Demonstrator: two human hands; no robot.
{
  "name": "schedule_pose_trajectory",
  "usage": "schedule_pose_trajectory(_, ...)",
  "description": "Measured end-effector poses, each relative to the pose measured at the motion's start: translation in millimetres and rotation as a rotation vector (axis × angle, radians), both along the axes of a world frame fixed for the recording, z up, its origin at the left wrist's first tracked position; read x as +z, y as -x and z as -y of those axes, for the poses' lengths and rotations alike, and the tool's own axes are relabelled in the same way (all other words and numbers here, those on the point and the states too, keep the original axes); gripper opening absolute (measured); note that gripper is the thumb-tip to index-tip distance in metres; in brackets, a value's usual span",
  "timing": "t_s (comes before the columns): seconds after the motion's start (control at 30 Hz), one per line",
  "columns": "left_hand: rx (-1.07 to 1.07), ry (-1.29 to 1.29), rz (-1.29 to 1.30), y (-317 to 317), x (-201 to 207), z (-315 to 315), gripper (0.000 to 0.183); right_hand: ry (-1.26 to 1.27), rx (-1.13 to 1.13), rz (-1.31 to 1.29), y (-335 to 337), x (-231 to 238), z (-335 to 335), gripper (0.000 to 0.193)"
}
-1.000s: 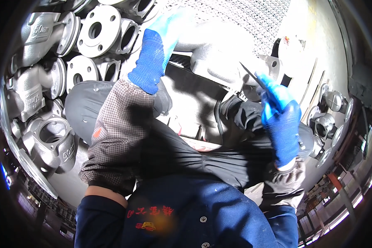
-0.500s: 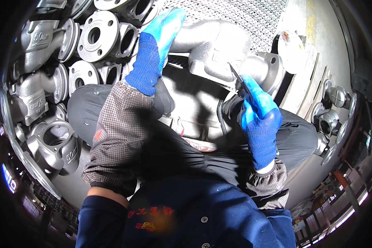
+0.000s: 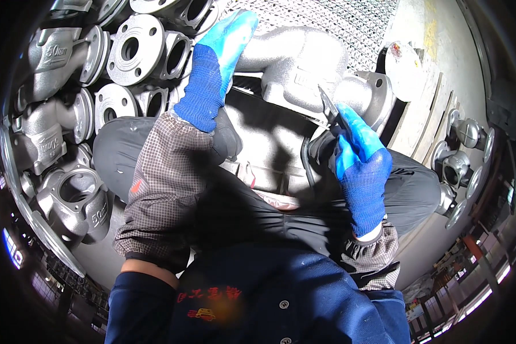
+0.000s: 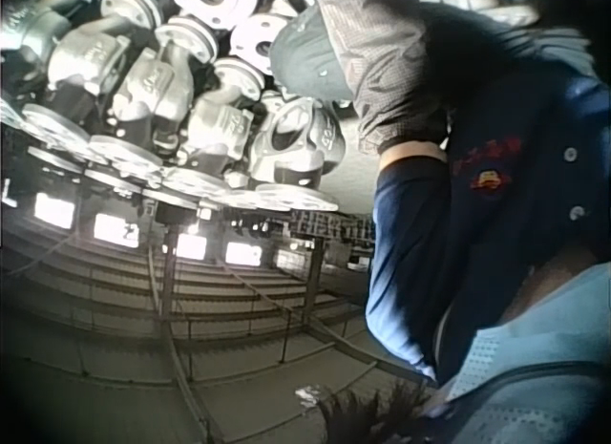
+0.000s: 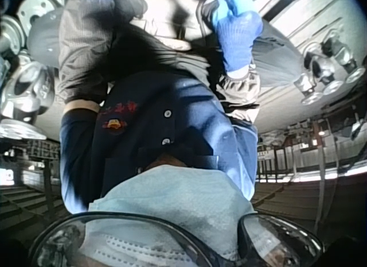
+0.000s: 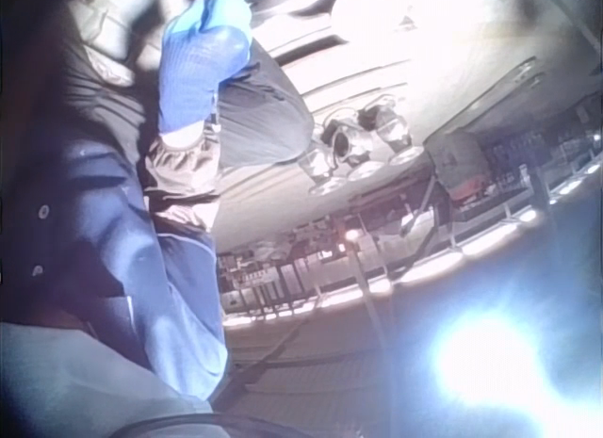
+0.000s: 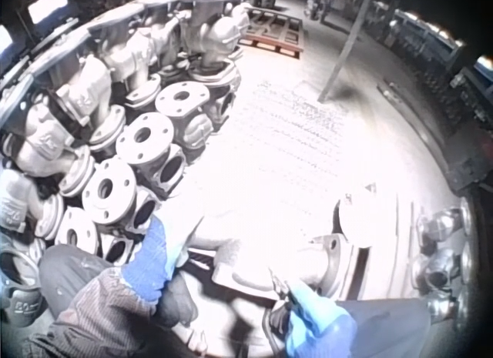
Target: The person picks up a metal valve component, uses a hand scraper to clean or deburr the edges and interior surfaces, and places it back onto a pallet with other similar valves.
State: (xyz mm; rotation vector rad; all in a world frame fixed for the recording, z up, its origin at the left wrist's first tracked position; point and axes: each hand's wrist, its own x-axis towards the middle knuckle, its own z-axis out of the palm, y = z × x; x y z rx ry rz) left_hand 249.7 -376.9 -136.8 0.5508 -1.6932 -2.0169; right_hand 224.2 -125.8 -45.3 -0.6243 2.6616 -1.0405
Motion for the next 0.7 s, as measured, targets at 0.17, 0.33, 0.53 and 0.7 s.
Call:
schedule_pose_trajectory(0.17, 0.006, 0.036, 0.051, 1, 7, -2, 0.043, 0.008, -0.099, 0.180, -2, 2, 1, 0.038)
schedule_pose_trajectory(0.33, 0.000, 0.016, 0.044, 0, 8, -4, 0.043, 0.034, -0.115, 0.171, -3, 7, 3, 0.036)
schedule_pose_trajectory(0.53, 0.007, -0.019, 0.090, 0, 12, -6, 0.043, -0.004, -0.064, 0.122, -3, 4, 4, 0.037)
schedule_pose_trajectory(0.7, 0.010, -0.028, 0.093, -3, 20, -7, 0.043, 0.002, -0.004, 0.105, -3, 2, 0, 0.039)
